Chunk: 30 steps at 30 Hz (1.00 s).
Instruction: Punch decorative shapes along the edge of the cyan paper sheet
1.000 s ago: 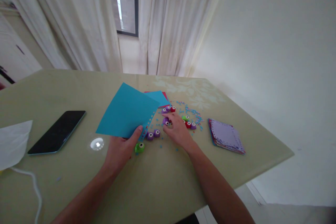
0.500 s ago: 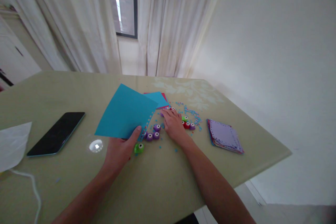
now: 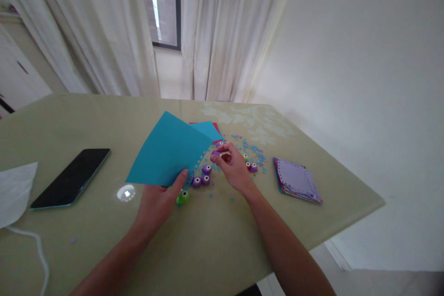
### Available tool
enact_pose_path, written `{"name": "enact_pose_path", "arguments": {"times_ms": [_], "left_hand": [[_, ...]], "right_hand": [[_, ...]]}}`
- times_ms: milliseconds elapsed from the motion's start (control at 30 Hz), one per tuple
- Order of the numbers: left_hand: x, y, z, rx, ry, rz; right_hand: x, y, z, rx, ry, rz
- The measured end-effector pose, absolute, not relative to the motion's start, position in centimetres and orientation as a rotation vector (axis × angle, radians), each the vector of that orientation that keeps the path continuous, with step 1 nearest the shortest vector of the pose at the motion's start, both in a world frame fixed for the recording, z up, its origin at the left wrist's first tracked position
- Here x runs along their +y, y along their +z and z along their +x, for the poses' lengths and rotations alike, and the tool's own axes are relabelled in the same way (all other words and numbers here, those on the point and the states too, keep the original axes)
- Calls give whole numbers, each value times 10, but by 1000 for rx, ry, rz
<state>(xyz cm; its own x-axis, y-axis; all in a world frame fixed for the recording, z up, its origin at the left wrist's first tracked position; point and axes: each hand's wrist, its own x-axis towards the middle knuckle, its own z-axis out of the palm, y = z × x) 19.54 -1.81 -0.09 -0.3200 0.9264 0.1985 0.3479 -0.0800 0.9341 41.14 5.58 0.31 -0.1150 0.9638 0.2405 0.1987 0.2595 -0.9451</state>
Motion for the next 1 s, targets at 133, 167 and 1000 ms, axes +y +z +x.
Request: {"name": "enact_pose_path", "arguments": {"times_ms": [133, 167, 1000], "left_hand": [[-19, -7, 195, 1655, 1374, 1384], [-19, -8, 195, 1657, 1369, 1385], [-18, -1, 199, 1659, 1298, 1437]], "right_hand": [[45, 11, 403, -1453, 954, -1003], [44, 12, 403, -1459, 919, -993], [48, 16, 404, -1188, 1467, -917]]}}
